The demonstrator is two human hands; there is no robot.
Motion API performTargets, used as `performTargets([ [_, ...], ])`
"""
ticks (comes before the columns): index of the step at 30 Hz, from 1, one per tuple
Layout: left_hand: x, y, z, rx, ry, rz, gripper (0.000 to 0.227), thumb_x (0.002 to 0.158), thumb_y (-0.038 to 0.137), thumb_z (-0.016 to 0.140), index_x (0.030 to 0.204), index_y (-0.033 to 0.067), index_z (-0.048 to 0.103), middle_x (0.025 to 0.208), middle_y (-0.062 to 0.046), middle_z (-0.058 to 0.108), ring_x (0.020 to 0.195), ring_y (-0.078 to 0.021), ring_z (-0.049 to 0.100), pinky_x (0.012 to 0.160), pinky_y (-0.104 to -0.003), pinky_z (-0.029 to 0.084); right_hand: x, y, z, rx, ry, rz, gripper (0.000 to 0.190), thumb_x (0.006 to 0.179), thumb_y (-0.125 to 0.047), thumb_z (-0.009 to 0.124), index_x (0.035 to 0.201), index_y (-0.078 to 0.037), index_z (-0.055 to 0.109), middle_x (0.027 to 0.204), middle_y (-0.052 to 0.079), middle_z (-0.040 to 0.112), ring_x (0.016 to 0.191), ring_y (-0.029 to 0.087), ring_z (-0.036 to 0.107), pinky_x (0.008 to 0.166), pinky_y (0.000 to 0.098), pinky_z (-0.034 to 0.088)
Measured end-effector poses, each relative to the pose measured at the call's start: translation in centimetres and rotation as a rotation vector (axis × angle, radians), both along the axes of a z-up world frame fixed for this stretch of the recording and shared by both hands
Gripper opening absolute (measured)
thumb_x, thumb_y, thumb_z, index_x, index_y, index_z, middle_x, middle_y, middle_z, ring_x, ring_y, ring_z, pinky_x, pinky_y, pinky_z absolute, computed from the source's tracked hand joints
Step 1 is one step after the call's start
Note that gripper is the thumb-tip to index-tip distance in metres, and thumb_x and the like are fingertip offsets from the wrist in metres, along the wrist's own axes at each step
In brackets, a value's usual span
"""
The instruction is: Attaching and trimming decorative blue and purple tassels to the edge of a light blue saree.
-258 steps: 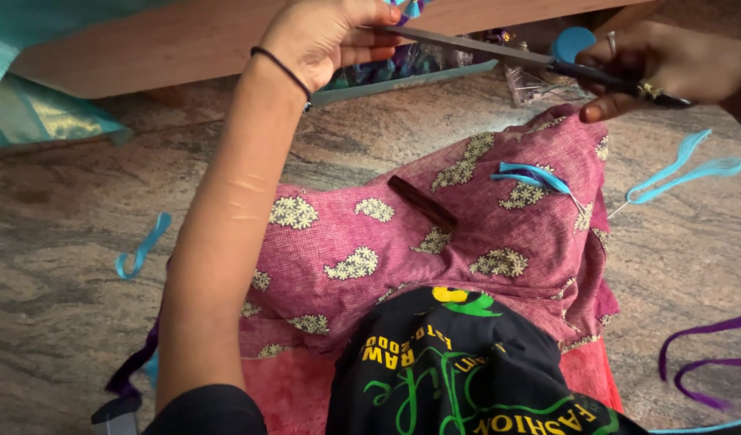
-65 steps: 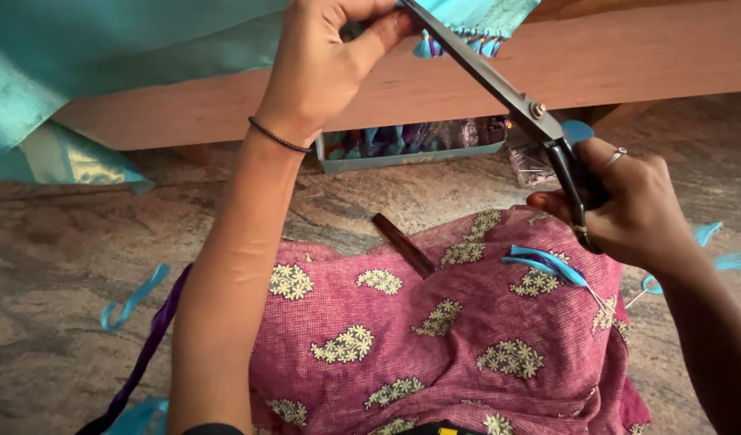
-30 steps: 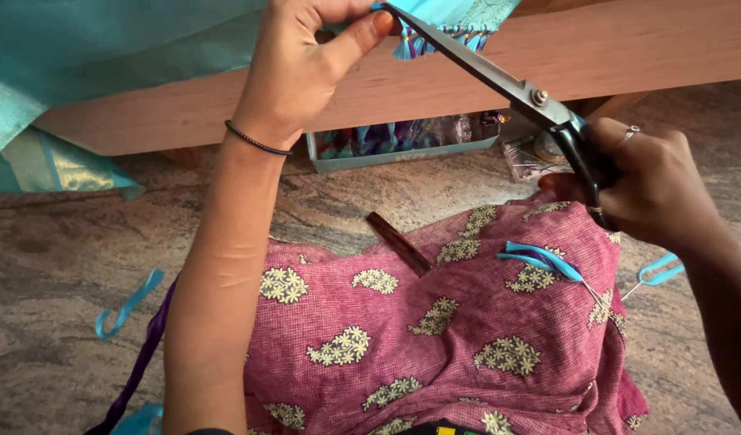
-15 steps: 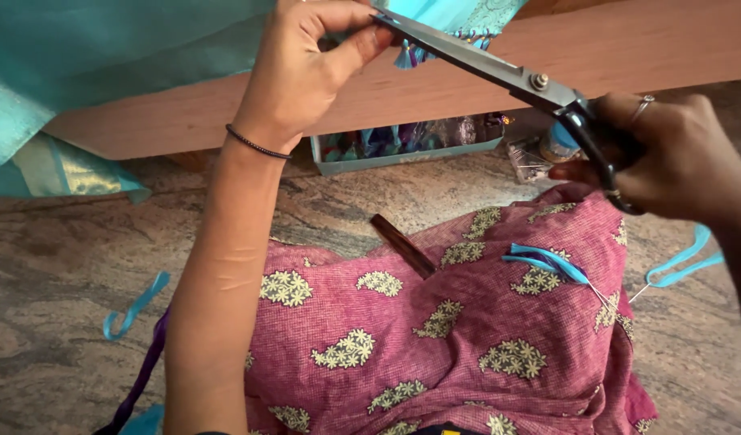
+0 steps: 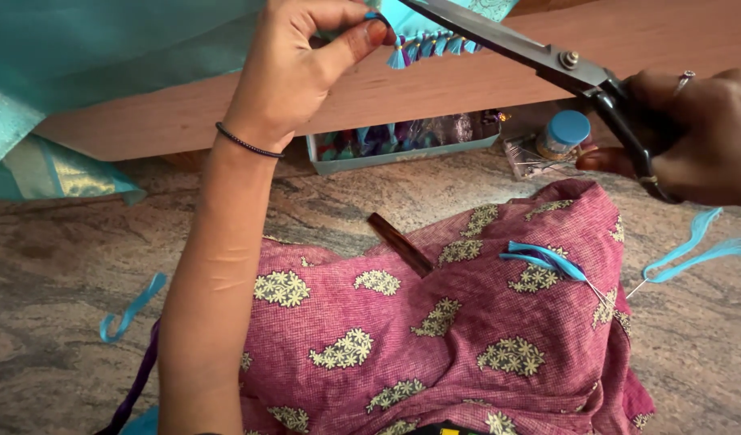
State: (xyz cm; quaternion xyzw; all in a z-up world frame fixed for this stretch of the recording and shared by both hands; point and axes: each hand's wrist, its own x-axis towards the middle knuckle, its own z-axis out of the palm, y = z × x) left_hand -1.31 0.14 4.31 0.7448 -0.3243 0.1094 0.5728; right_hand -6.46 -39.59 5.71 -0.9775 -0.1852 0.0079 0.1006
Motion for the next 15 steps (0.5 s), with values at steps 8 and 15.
performTargets([
  [8,-0.3,-0.3,0.6,-0.008,0.023,0.010,0.008,0.108,0.004,0.073,0.112,-0.0013,0.078,0.095,0.004,0.072,0.086,-0.0020,0.060,0.078,-0.022,0.050,1.2,0.8,0.3,-0.005,-0.057,0.111,0.053,0.069,-0.040,0.093,0.107,-0.006,0.076,0.066,0.005,0.072,0.057,0.014,0.071,0.056,0.0295,0.057],
  [15,0.0,-0.1,0.1,0.006,0.003,0.008,0.008,0.109,0.005,0.074,0.103,-0.0008,0.077,0.088,0.005,0.069,0.081,-0.0029,0.059,0.074,-0.023,0.048,1.3,1.3,0.8,-0.106,-0.101,0.134,0.047,0.074,-0.040,0.088,0.108,-0.009,0.075,0.067,0.004,0.072,0.056,0.012,0.070,0.052,0.0289,0.054],
])
